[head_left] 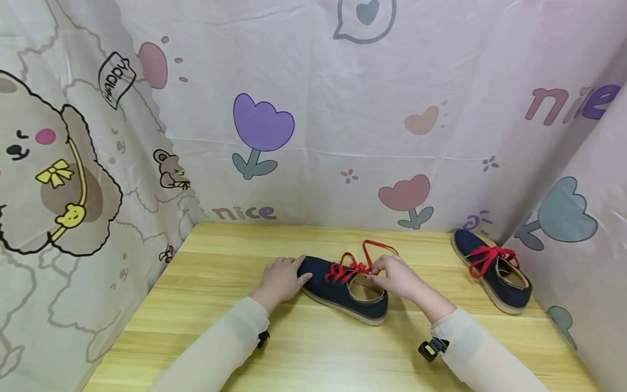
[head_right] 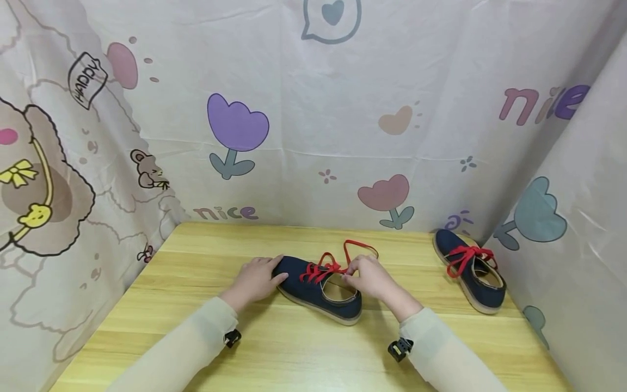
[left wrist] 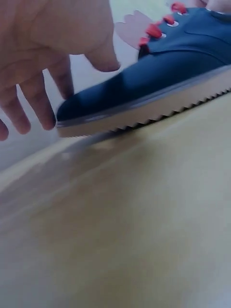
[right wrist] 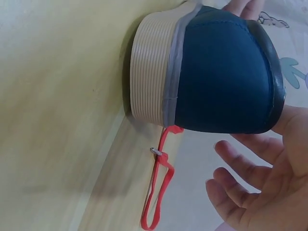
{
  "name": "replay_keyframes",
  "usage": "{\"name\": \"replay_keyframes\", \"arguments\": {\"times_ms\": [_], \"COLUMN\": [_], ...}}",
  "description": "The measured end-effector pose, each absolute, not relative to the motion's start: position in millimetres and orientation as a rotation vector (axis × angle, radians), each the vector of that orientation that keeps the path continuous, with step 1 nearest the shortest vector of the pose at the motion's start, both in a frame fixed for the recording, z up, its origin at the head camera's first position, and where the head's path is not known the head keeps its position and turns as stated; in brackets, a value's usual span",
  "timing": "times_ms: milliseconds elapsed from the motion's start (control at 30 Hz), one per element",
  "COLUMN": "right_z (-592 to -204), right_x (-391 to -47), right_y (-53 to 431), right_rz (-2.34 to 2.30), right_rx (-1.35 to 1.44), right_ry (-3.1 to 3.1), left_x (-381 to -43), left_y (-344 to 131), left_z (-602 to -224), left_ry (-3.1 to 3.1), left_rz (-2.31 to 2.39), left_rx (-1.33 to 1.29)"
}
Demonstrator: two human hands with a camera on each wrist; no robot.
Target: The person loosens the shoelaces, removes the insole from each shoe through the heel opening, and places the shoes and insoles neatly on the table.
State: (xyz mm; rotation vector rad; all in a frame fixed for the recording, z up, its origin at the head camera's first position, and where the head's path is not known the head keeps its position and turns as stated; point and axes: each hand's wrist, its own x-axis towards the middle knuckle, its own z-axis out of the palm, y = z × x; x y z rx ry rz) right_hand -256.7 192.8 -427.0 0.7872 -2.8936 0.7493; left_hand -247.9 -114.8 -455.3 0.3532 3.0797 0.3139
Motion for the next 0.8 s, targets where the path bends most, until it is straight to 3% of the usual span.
{"name": "replay_keyframes", "arguments": {"times_ms": [267, 800], "right_z": [-430, -431], "right_x": [-252, -233], "right_y": [192, 180], "right_rz": [0.766, 0.731], "right_rx": [0.790, 0.644], "right_ry": [-2.862, -2.900], "left_x": [-251, -287], "left_y": [-103, -110], "left_z": [-461, -469], "left_ry": [3.089, 3.011], "left_rz": [0.333, 0.627], "left_rx": [0.258, 0.493]}}
